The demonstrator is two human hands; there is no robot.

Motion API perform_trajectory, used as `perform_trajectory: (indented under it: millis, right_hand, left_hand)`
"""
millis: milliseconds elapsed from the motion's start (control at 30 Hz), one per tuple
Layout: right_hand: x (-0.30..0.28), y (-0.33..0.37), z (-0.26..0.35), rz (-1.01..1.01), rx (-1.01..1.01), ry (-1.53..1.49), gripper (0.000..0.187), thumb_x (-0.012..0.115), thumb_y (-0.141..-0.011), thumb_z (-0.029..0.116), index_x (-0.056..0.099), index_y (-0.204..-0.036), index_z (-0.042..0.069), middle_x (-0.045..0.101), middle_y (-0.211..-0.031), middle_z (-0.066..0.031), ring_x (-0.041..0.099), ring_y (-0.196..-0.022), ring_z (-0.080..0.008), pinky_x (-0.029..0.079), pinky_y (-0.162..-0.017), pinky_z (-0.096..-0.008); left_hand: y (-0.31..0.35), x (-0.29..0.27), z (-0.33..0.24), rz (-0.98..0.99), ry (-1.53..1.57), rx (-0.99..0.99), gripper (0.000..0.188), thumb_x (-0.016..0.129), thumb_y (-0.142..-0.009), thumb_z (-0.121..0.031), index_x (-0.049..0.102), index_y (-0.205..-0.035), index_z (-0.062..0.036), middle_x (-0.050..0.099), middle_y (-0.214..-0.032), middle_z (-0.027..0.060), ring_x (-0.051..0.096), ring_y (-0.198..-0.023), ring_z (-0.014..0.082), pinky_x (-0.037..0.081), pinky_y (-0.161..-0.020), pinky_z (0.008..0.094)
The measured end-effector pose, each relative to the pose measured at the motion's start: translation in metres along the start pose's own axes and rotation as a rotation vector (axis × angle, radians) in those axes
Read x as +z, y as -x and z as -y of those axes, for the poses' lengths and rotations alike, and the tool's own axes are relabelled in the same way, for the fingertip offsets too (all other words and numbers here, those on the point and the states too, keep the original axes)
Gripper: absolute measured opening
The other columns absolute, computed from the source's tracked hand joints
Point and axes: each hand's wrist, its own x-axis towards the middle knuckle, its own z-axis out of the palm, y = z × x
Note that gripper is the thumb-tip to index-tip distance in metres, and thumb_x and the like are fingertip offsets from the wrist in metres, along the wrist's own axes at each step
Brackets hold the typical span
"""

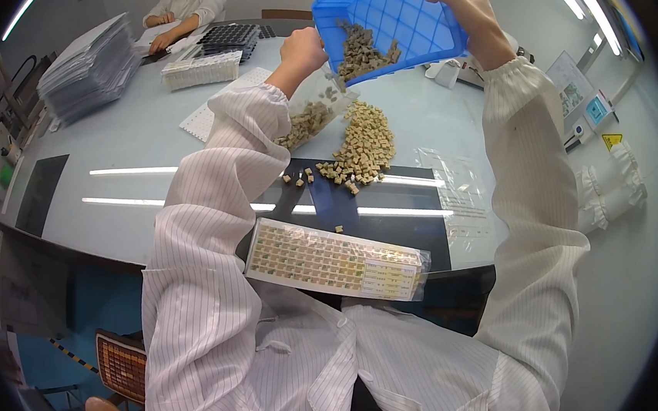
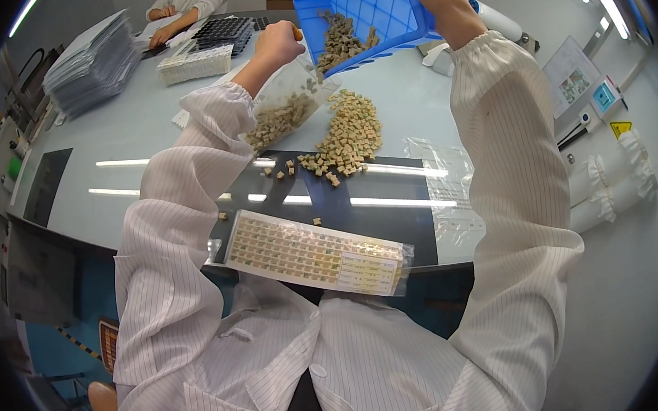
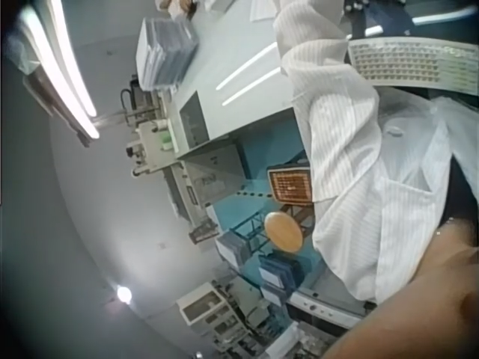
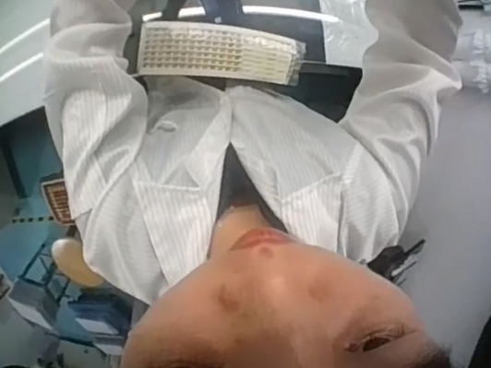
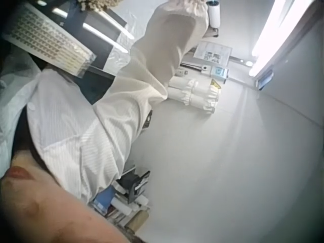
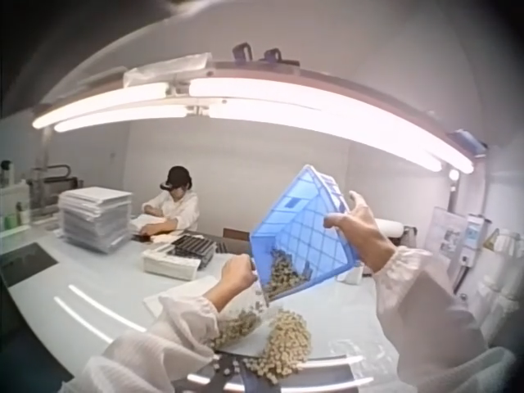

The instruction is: The person sorts small electronic or mechanical components by hand into a sorting tray, then transfers them into either a blue bin or a plastic bag.

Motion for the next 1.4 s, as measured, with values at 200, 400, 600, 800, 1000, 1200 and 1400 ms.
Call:
perform_trajectory:
  millis: [200, 400, 600, 800, 1000, 1200, 1400]
  right_hand:
    - [-0.004, -0.001, -0.005, 0.004, -0.026, -0.081, 0.092, 0.068, -0.059, 0.008, 0.02, -0.136, -0.01, 0.052, -0.112, -0.027, 0.057, -0.094, -0.0284, 0.048, -0.078, -0.0295]
    - [-0.004, 0.005, 0.001, 0.016, -0.045, -0.085, 0.092, 0.067, -0.06, 0.007, 0.018, -0.136, -0.011, 0.051, -0.111, -0.0268, 0.057, -0.094, -0.0292, 0.048, -0.079, -0.0297]
    - [-0.005, 0.015, 0.013, 0.062, -0.008, -0.055, 0.093, 0.066, -0.06, 0.007, 0.017, -0.137, -0.011, 0.051, -0.112, -0.0265, 0.056, -0.094, -0.0294, 0.047, -0.08, -0.0293]
    - [-0.002, 0.0, -0.004, 0.062, -0.163, -0.036, 0.096, 0.067, -0.06, 0.008, 0.013, -0.137, -0.013, 0.052, -0.109, -0.026, 0.057, -0.091, -0.0271, 0.048, -0.079, -0.0278]
    - [-0.014, -0.009, -0.021, 0.759, -0.421, -0.837, 0.096, 0.066, -0.059, 0.007, 0.013, -0.137, -0.012, 0.052, -0.11, -0.0249, 0.057, -0.094, -0.0263, 0.047, -0.08, -0.0271]
    - [-0.001, -0.018, -0.022, 0.039, -0.222, 0.043, 0.094, 0.066, -0.06, 0.006, 0.015, -0.136, -0.013, 0.051, -0.113, -0.0252, 0.056, -0.097, -0.0274, 0.046, -0.083, -0.027]
    - [-0.034, -0.041, -0.045, 0.696, -0.335, -0.582, 0.095, 0.067, -0.058, 0.01, 0.017, -0.135, -0.013, 0.051, -0.114, -0.0254, 0.055, -0.099, -0.0278, 0.045, -0.085, -0.0264]
  left_hand:
    - [0.001, -0.001, -0.003, 0.039, -0.028, -0.028, 0.023, 0.069, -0.068, -0.019, 0.068, -0.085, -0.0036, 0.066, -0.09, 0.0174, 0.064, -0.087, 0.0333, 0.052, -0.075, 0.0403]
    - [0.0, 0.0, -0.004, 0.0, -0.062, -0.017, 0.02, 0.068, -0.069, -0.014, 0.066, -0.084, -0.001, 0.066, -0.09, 0.0195, 0.064, -0.088, 0.0356, 0.052, -0.075, 0.041]
    - [0.001, 0.002, -0.002, -0.036, -0.049, 0.008, 0.019, 0.067, -0.069, -0.013, 0.066, -0.084, -0.0014, 0.065, -0.089, 0.0201, 0.063, -0.087, 0.0361, 0.052, -0.074, 0.0412]
    - [0.002, 0.002, -0.003, -0.035, -0.035, 0.005, 0.017, 0.066, -0.07, -0.011, 0.066, -0.084, -0.0012, 0.065, -0.089, 0.0205, 0.063, -0.087, 0.0367, 0.052, -0.074, 0.042]
    - [-0.003, 0.007, 0.002, -0.092, -0.074, -0.023, 0.018, 0.068, -0.065, -0.016, 0.07, -0.081, -0.0081, 0.067, -0.085, 0.0159, 0.065, -0.082, 0.0305, 0.052, -0.074, 0.0378]
    - [0.0, 0.002, 0.0, -0.054, -0.028, 0.007, 0.014, 0.063, -0.068, -0.007, 0.066, -0.08, -0.0006, 0.065, -0.088, 0.0211, 0.063, -0.086, 0.037, 0.052, -0.073, 0.042]
    - [0.001, 0.004, -0.005, -0.045, -0.03, 0.0, 0.013, 0.062, -0.069, -0.005, 0.067, -0.08, -0.0008, 0.065, -0.088, 0.0206, 0.064, -0.086, 0.0366, 0.052, -0.073, 0.0415]
